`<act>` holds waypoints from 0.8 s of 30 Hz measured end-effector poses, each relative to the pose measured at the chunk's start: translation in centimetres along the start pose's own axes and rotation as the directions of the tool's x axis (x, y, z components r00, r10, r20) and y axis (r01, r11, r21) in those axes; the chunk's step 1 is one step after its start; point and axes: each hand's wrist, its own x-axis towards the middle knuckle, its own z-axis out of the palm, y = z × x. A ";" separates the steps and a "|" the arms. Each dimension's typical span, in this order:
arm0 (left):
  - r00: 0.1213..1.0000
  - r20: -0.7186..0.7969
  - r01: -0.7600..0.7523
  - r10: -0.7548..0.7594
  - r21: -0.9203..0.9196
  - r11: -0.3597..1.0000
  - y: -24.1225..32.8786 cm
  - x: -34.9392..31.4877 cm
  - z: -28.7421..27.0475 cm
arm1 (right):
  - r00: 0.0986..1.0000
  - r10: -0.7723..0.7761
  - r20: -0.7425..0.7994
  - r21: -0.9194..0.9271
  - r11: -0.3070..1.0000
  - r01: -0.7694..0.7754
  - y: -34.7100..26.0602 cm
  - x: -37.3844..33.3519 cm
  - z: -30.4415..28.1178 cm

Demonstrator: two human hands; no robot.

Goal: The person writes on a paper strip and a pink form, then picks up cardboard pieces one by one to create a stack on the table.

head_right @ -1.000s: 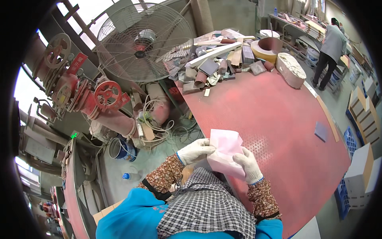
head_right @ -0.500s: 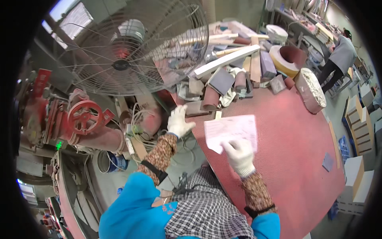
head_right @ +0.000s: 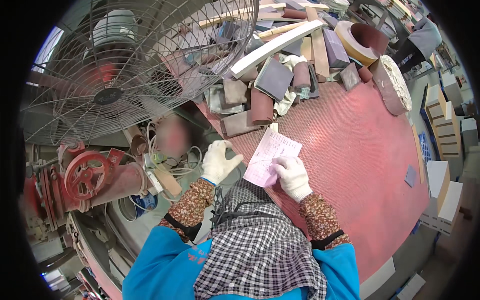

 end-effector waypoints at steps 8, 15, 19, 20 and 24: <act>0.930 0.323 -0.185 0.173 0.005 0.983 3.0 0.1 1.9 | 0.974 0.212 -0.082 -0.034 0.976 -0.215 1.0 -3.6 -0.7; 0.873 0.470 0.164 -0.129 -0.035 0.986 5.8 0.7 3.1 | 0.353 0.883 0.310 0.256 0.280 -0.925 -0.9 -2.9 -2.1; 0.864 0.474 0.236 -0.169 -0.085 0.968 5.3 -0.9 4.3 | 0.286 0.880 0.380 0.241 0.204 -0.949 -1.4 -1.0 -2.3; 0.862 0.482 0.240 -0.157 -0.115 0.964 4.8 -1.2 4.9 | 0.321 0.875 0.361 0.291 0.222 -0.931 -0.9 -1.7 -1.2; 0.747 0.657 0.349 -0.098 -0.262 0.900 5.7 -2.0 6.1 | 0.534 0.793 0.293 0.684 0.216 -0.697 3.0 -4.9 1.1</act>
